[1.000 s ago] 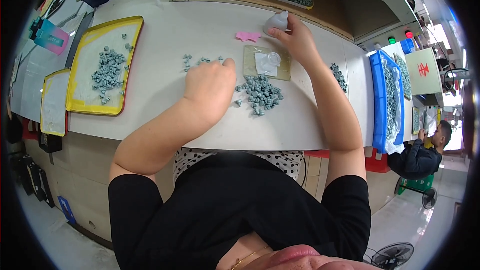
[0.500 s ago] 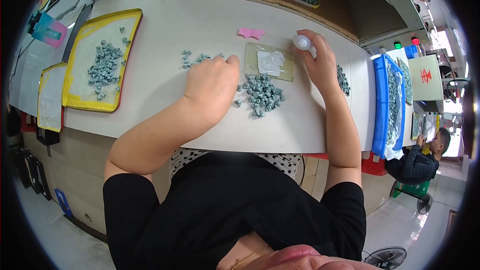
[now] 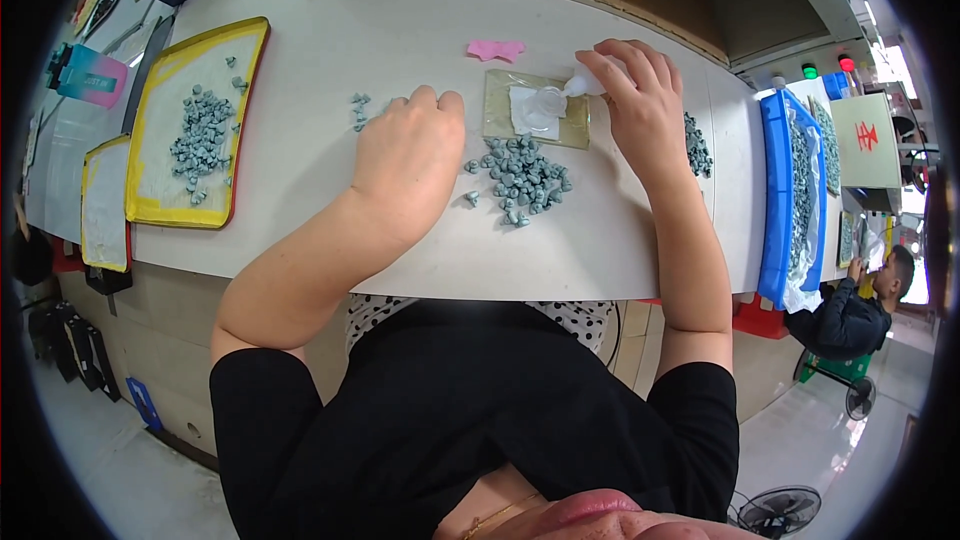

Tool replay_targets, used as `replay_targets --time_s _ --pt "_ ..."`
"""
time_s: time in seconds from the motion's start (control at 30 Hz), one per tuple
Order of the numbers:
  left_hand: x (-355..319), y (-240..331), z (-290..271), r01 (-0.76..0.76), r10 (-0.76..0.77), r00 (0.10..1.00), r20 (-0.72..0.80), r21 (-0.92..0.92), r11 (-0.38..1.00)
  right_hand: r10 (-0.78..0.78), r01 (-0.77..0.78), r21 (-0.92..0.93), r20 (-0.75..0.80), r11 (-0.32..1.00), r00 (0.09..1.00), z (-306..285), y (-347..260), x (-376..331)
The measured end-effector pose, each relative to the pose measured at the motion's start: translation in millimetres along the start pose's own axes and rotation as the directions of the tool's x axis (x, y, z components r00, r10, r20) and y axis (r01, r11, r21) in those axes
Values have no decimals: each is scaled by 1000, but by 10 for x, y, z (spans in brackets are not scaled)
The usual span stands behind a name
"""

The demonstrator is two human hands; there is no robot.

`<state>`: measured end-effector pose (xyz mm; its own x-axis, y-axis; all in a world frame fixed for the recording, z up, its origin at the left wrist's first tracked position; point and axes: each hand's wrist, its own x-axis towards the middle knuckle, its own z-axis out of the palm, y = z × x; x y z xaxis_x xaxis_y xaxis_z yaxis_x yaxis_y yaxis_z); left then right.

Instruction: Packaging small blue plastic parts into small transparent bags.

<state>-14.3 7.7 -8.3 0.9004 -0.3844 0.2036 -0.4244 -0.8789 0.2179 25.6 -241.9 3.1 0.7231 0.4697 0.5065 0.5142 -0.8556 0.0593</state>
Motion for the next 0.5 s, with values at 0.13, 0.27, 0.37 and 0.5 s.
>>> replay_targets --time_s 0.13,0.27,0.37,0.5 --pt "3 2 7 -8 8 1000 -14 8 1000 -43 42 -103 -3 994 999 -16 -14 2" --pt "1 4 -2 -5 5 1000 -7 9 1000 -65 60 -164 -25 985 998 -82 -51 18" --pt "-3 7 -2 -2 2 1000 3 6 1000 -75 66 -192 -45 979 996 -90 -53 14" --pt "-2 6 3 -6 6 1000 -15 -3 1000 -106 85 -224 -80 971 991 -110 -64 28"
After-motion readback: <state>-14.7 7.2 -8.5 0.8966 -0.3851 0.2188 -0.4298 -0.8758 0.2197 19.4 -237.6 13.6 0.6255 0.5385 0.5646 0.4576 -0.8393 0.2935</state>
